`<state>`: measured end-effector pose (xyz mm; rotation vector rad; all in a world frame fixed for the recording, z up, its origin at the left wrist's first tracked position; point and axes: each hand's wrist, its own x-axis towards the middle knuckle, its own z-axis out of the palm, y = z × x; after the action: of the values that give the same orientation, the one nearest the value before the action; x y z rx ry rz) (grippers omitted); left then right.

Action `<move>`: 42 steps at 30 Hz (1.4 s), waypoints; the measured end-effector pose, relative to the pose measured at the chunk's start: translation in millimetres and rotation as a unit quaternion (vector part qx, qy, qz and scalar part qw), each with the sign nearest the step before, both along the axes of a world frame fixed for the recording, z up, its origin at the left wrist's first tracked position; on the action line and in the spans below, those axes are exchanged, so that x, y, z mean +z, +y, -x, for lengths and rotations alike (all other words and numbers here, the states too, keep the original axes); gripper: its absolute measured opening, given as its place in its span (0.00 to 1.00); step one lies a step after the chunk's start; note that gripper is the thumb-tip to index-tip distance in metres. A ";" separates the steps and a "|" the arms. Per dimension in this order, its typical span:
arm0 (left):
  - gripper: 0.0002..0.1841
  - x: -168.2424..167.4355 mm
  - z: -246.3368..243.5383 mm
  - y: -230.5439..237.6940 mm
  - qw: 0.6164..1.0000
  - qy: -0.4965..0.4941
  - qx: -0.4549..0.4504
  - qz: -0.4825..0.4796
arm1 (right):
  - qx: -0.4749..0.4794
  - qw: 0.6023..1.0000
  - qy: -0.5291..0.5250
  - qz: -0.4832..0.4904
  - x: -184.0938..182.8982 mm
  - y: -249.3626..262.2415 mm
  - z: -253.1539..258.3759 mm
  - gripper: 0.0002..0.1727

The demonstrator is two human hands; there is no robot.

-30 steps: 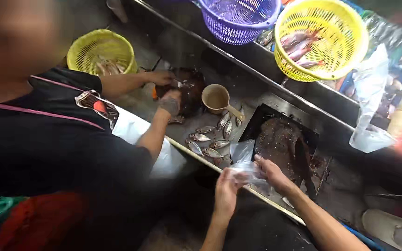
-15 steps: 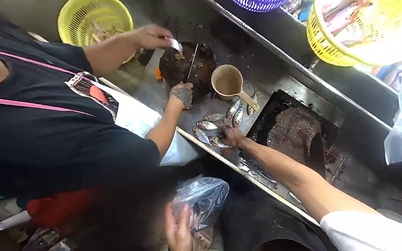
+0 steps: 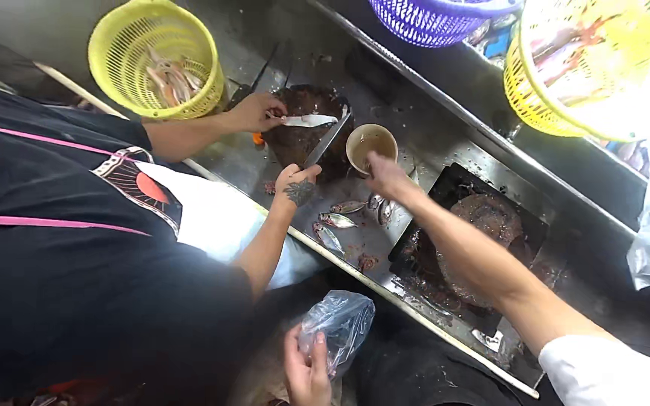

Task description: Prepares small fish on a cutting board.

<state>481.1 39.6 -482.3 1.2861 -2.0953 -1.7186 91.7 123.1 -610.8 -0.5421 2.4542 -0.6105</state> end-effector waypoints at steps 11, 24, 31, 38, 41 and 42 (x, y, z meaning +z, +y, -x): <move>0.15 -12.5 69.2 6.4 0.992 0.094 0.042 -0.078 | 0.088 0.976 -0.021 -0.200 -64.0 -36.9 73.8 0.23; 0.18 -74.6 175.5 57.0 0.981 0.094 0.036 -0.166 | 0.119 0.871 -0.392 0.271 34.8 105.7 -86.0 0.21; 0.15 -69.9 100.9 44.7 0.993 0.104 0.007 -0.049 | 0.078 0.894 -0.421 0.134 37.7 76.1 -114.9 0.21; 0.16 -57.5 55.1 35.2 0.989 0.142 -0.021 -0.032 | 0.045 0.968 -0.205 0.140 -39.4 14.2 -57.0 0.19; 0.16 -45.1 43.7 45.4 0.989 0.130 -0.048 -0.055 | 0.103 0.991 -0.053 -0.063 -75.3 -52.2 -75.7 0.59; 0.16 -42.1 39.2 47.5 0.989 0.127 -0.046 -0.061 | 0.112 0.988 -0.038 -0.102 -82.4 -67.5 -86.5 0.64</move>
<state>441.9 87.0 -524.4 0.9494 -1.9592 -1.9595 178.3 55.6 -693.1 -0.6856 2.3072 -0.2797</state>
